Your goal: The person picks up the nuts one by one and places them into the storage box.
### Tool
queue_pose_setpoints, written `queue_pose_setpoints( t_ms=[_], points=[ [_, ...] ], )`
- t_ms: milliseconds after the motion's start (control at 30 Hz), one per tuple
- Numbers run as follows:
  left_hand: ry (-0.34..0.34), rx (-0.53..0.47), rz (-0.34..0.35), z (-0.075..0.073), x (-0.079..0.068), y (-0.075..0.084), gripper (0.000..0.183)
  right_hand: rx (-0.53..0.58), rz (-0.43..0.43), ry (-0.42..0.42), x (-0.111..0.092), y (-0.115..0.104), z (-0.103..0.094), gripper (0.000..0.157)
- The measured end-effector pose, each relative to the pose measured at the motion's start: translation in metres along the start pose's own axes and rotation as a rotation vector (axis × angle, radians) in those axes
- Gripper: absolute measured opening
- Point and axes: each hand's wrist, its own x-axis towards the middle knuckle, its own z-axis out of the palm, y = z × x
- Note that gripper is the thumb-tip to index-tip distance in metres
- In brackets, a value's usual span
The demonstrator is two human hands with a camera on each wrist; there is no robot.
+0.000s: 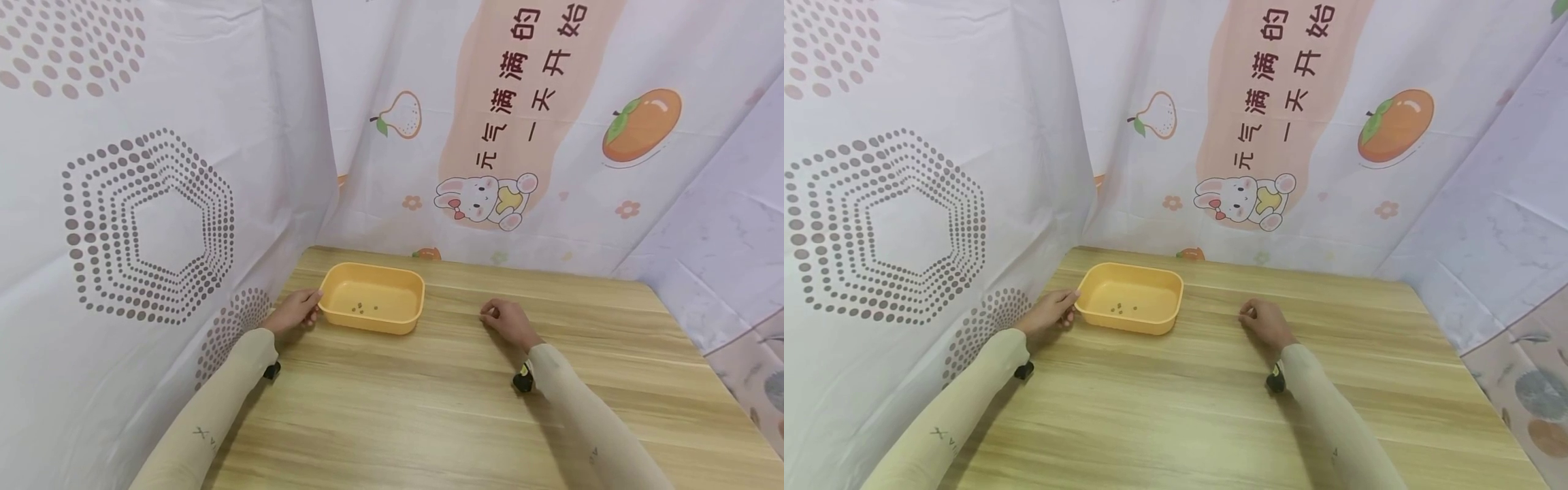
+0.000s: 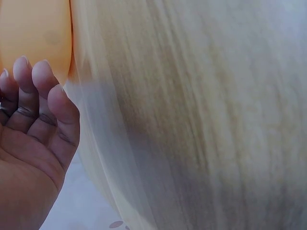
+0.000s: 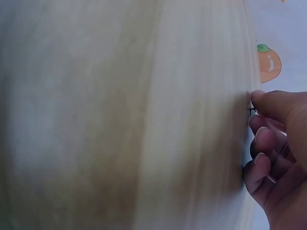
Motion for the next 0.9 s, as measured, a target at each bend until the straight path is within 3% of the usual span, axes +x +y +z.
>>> queue_pose_setpoints(
  t_ms=[467, 900],
  points=[
    [-0.010, 0.003, 0.017, -0.002, 0.000, 0.001, 0.041, 0.073, 0.109, -0.027, -0.008, 0.007, -0.012, 0.026],
    [0.000, -0.002, 0.004, 0.000, 0.000, 0.000, 0.040, 0.083, 0.106, -0.046, -0.011, 0.013, -0.016, 0.019]
  ],
)
